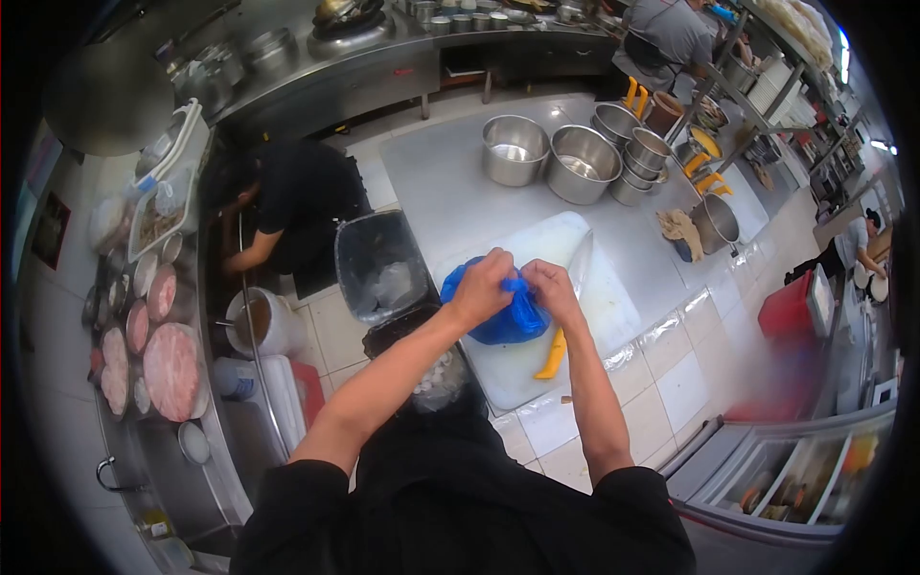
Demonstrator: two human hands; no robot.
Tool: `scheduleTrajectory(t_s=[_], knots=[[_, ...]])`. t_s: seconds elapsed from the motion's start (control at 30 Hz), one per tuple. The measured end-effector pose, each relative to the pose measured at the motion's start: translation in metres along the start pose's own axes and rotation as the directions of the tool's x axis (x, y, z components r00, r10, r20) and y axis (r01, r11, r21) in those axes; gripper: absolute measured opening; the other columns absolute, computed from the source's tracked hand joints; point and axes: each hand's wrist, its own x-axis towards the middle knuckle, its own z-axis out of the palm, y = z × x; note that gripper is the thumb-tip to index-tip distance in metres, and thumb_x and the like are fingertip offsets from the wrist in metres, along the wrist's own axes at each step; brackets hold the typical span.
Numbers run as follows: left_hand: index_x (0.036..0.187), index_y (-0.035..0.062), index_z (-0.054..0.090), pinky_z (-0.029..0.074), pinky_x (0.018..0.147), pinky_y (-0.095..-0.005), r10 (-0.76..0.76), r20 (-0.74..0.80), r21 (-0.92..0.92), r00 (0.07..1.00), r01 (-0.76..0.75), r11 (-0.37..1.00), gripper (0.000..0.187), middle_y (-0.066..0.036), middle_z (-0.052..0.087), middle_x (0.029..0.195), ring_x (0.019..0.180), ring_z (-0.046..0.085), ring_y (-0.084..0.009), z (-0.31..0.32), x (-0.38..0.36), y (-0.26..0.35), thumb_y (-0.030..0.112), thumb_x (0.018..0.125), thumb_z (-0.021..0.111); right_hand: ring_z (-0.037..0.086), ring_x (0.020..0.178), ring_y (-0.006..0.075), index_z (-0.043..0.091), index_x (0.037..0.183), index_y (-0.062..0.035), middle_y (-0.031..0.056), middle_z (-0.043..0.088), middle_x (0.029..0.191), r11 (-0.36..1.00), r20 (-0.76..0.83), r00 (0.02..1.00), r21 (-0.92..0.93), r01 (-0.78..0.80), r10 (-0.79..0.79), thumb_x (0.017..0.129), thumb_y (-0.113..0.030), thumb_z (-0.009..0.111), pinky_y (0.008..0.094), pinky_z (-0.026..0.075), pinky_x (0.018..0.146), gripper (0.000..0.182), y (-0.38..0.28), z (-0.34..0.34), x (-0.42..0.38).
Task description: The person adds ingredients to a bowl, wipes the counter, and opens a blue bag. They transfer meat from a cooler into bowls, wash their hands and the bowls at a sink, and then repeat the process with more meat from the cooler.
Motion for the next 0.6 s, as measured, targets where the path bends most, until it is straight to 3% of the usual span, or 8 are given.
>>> scheduleTrajectory(t_s=[0.07, 0.17, 0.3, 0.33, 0.37, 0.5, 0.57, 0.6], knots=[[0.077, 0.0012, 0.046, 0.043, 0.058, -0.0395, 0.068, -0.037, 0.003, 0.997, -0.068, 0.998, 0.021, -0.015, 0.05, 0.073, 0.068, 0.054, -0.0348, 0.002, -0.007, 0.002, 0.002, 0.07, 0.066, 0.052, 0.062, 0.005, 0.064, 0.089, -0.0025, -0.0005, 0.058, 0.071, 0.989, -0.025, 0.991, -0.067, -0.133, 0.131, 0.087, -0.015, 0.06, 0.0206, 0.042, 0.05, 0.013, -0.013, -0.001, -0.004], [0.075, 0.0013, 0.045, 0.043, 0.055, -0.0379, 0.004, -0.176, 0.031, 0.984, 0.001, 1.0, 0.021, -0.014, 0.05, 0.07, 0.062, 0.053, -0.0324, 0.009, -0.012, -0.005, 0.004, 0.075, 0.066, 0.053, 0.061, 0.0053, 0.067, 0.097, -0.0052, 0.0006, 0.059, 0.071, 0.991, 0.028, 0.994, -0.084, -0.104, 0.106, 0.089, -0.021, 0.06, 0.0206, 0.042, 0.046, 0.019, -0.032, 0.001, -0.013], [0.073, 0.0019, 0.047, 0.042, 0.052, -0.0362, -0.03, -0.118, -0.016, 0.993, 0.028, 0.999, 0.022, -0.013, 0.05, 0.065, 0.057, 0.053, -0.0305, 0.006, -0.013, -0.011, 0.009, 0.079, 0.067, 0.057, 0.064, 0.0117, 0.067, 0.104, -0.0065, 0.0051, 0.062, 0.073, 0.958, 0.057, 0.979, -0.227, -0.177, 0.195, 0.086, -0.017, 0.063, 0.0256, 0.046, 0.053, 0.022, -0.038, -0.005, -0.008], [0.072, 0.0021, 0.048, 0.042, 0.052, -0.0363, -0.037, -0.08, -0.039, 0.996, 0.034, 0.999, 0.022, -0.013, 0.051, 0.064, 0.057, 0.053, -0.0305, 0.003, -0.01, -0.011, 0.009, 0.078, 0.067, 0.059, 0.068, 0.0176, 0.067, 0.1, -0.0049, 0.0081, 0.063, 0.075, 0.887, 0.13, 0.991, -0.455, 0.081, -0.024, 0.083, -0.015, 0.063, 0.029, 0.047, 0.058, 0.02, -0.042, -0.01, -0.004], [0.072, 0.0022, 0.048, 0.042, 0.052, -0.0364, -0.045, -0.042, -0.063, 0.998, 0.042, 0.997, 0.021, -0.013, 0.051, 0.062, 0.057, 0.053, -0.0305, 0.002, -0.009, -0.01, 0.009, 0.078, 0.068, 0.061, 0.072, 0.0234, 0.068, 0.095, -0.0033, 0.0112, 0.064, 0.077, 0.705, 0.253, 0.943, -0.629, 0.329, -0.214, 0.081, -0.013, 0.063, 0.0325, 0.049, 0.064, 0.018, -0.044, -0.012, -0.002], [0.076, 0.0007, 0.049, 0.042, 0.057, -0.0391, -0.13, 0.067, -0.124, 0.989, 0.138, 0.983, 0.016, -0.017, 0.052, 0.071, 0.067, 0.054, -0.0369, -0.006, -0.013, -0.007, 0.002, 0.073, 0.065, 0.058, 0.081, 0.0327, 0.065, 0.087, -0.0015, 0.0142, 0.061, 0.081, 0.555, 0.335, 0.934, -0.758, 0.344, -0.122, 0.076, -0.01, 0.06, 0.0389, 0.048, 0.073, 0.014, -0.047, -0.011, -0.003], [0.078, 0.0006, 0.051, 0.044, 0.06, -0.0405, -0.163, 0.175, -0.065, 0.971, 0.176, 0.982, 0.015, -0.018, 0.055, 0.074, 0.072, 0.056, -0.0383, -0.005, -0.026, -0.014, -0.001, 0.066, 0.061, 0.057, 0.082, 0.0345, 0.06, 0.079, -0.0018, 0.0144, 0.06, 0.081, 0.36, 0.39, 0.894, -0.819, 0.446, -0.22, 0.075, -0.008, 0.057, 0.0411, 0.048, 0.072, 0.007, -0.043, -0.016, -0.005], [0.078, 0.0008, 0.052, 0.045, 0.062, -0.0412, -0.149, 0.177, -0.092, 0.973, 0.167, 0.982, 0.017, -0.019, 0.056, 0.076, 0.075, 0.056, -0.0388, -0.003, -0.036, -0.011, -0.002, 0.063, 0.059, 0.057, 0.082, 0.0345, 0.06, 0.079, -0.0018, 0.0144, 0.06, 0.081, 0.361, 0.412, 0.886, -0.809, 0.464, -0.213, 0.075, -0.008, 0.057, 0.0411, 0.048, 0.072, 0.007, -0.039, -0.017, -0.007]])
